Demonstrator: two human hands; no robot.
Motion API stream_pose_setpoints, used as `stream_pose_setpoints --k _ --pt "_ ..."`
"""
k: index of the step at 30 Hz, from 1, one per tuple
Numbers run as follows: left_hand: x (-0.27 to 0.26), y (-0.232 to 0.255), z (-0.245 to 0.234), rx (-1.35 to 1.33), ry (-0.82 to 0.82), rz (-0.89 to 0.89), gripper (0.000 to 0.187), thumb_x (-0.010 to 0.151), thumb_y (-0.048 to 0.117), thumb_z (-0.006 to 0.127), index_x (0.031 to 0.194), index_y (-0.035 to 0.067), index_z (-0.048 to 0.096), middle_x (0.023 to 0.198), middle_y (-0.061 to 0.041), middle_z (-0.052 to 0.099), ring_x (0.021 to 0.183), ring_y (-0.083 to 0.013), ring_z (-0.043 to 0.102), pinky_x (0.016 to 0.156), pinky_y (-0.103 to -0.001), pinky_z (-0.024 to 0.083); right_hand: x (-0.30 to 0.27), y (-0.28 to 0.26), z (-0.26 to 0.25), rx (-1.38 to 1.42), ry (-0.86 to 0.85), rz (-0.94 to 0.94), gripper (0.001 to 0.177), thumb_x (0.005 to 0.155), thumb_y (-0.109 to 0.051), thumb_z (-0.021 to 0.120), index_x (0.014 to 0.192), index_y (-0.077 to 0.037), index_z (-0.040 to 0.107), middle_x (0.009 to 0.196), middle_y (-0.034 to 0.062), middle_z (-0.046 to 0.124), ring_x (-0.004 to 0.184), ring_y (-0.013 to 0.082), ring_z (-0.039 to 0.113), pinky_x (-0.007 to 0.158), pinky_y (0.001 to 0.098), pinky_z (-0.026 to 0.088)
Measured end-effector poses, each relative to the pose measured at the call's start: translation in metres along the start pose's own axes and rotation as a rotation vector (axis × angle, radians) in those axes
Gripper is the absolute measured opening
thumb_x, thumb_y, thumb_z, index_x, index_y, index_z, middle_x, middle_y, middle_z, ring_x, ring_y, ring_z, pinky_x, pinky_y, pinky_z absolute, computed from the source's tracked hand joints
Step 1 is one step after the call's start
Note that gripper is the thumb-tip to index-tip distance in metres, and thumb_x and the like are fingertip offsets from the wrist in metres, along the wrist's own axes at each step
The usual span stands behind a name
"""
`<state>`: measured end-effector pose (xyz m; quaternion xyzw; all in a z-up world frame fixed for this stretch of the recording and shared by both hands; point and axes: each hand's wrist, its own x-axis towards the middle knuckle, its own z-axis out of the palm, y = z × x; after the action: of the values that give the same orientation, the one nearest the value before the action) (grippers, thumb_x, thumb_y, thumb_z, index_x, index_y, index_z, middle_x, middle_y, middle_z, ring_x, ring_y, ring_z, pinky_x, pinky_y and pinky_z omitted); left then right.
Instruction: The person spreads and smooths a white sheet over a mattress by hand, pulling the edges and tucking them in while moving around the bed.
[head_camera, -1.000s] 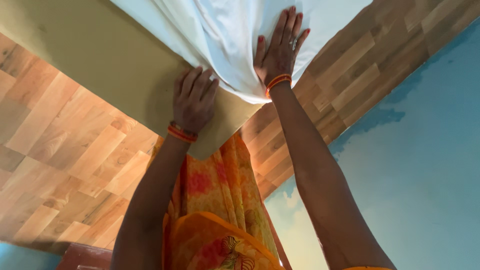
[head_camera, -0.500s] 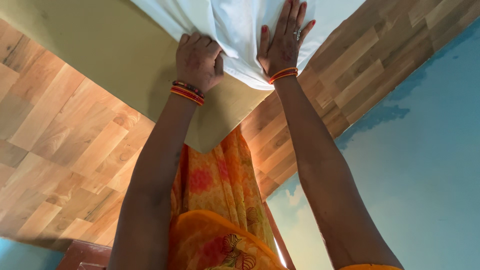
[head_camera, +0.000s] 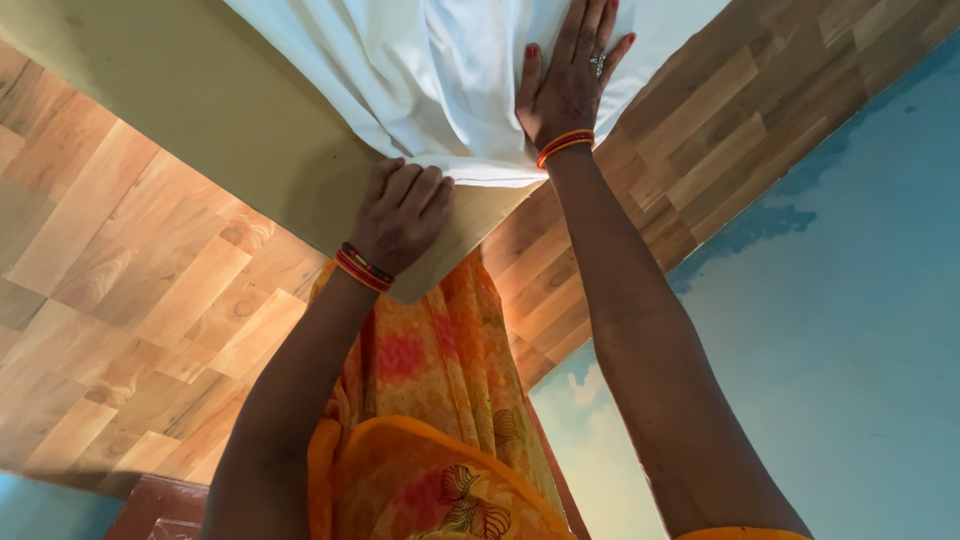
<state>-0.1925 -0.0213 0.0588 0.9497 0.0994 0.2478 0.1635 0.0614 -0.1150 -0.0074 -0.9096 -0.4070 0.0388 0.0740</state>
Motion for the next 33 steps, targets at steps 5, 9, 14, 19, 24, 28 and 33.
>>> stream_pose_setpoints --k 5,9,14,19,24,28,33 --pt "0.002 -0.009 0.01 -0.046 -0.045 -0.001 0.019 0.096 0.007 0.068 0.112 0.0 0.073 0.115 -0.009 0.064 0.108 -0.0242 0.061 0.1 -0.043 0.051 -0.001 -0.001 0.0 -0.02 -0.006 0.012 0.071 0.113 -0.034 0.044 0.165 0.005 0.015 0.174 0.0226 0.01 0.163 0.038 0.004 0.133 0.0607 -0.002" --pt "0.005 -0.011 0.021 0.004 -0.072 0.037 0.019 0.097 0.01 0.065 0.112 0.0 0.072 0.116 -0.008 0.064 0.109 -0.0235 0.06 0.103 -0.044 0.049 0.001 0.0 0.001 -0.018 0.018 -0.001 0.071 0.113 -0.034 0.044 0.165 0.005 0.015 0.174 0.0223 0.011 0.164 0.0373 0.005 0.133 0.0602 -0.003" --pt "0.003 -0.013 0.03 -0.014 -0.191 0.044 0.028 0.095 0.013 0.062 0.117 -0.002 0.071 0.117 -0.011 0.063 0.111 -0.026 0.059 0.108 -0.051 0.045 0.001 0.001 0.001 -0.021 0.017 -0.002 0.071 0.112 -0.035 0.045 0.163 0.006 0.018 0.172 0.0232 0.012 0.163 0.0375 0.005 0.132 0.0601 -0.003" --pt "0.007 -0.006 0.02 -0.066 -0.162 0.034 0.032 0.096 0.012 0.06 0.122 -0.003 0.07 0.123 -0.012 0.062 0.117 -0.0276 0.06 0.113 -0.054 0.041 0.001 -0.001 0.0 -0.004 -0.015 0.03 0.07 0.113 -0.035 0.045 0.163 0.007 0.019 0.172 0.0236 0.015 0.162 0.038 0.008 0.133 0.0599 -0.002" --pt "0.012 0.001 0.003 -0.064 -0.147 0.054 0.034 0.095 0.012 0.06 0.123 -0.003 0.07 0.124 -0.013 0.063 0.119 -0.0286 0.06 0.114 -0.053 0.041 0.003 0.001 0.002 -0.002 -0.012 0.028 0.07 0.112 -0.034 0.046 0.162 0.008 0.02 0.17 0.0249 0.017 0.161 0.0389 0.01 0.132 0.0601 -0.002" --pt "0.009 0.004 -0.001 -0.073 -0.125 0.031 0.033 0.092 0.012 0.061 0.118 -0.005 0.069 0.117 -0.015 0.064 0.109 -0.0289 0.062 0.102 -0.048 0.049 0.003 0.001 0.002 -0.008 -0.025 0.031 0.07 0.112 -0.034 0.046 0.161 0.009 0.021 0.17 0.0251 0.018 0.161 0.0387 0.01 0.132 0.0604 -0.002" --pt "-0.006 0.003 0.001 -0.106 -0.135 0.028 0.022 0.096 0.009 0.065 0.115 -0.002 0.07 0.106 -0.011 0.063 0.092 -0.0255 0.059 0.078 -0.042 0.05 0.002 0.0 0.0 0.01 -0.006 0.026 0.07 0.112 -0.034 0.046 0.161 0.009 0.022 0.17 0.0257 0.018 0.161 0.0392 0.011 0.132 0.0602 -0.002"
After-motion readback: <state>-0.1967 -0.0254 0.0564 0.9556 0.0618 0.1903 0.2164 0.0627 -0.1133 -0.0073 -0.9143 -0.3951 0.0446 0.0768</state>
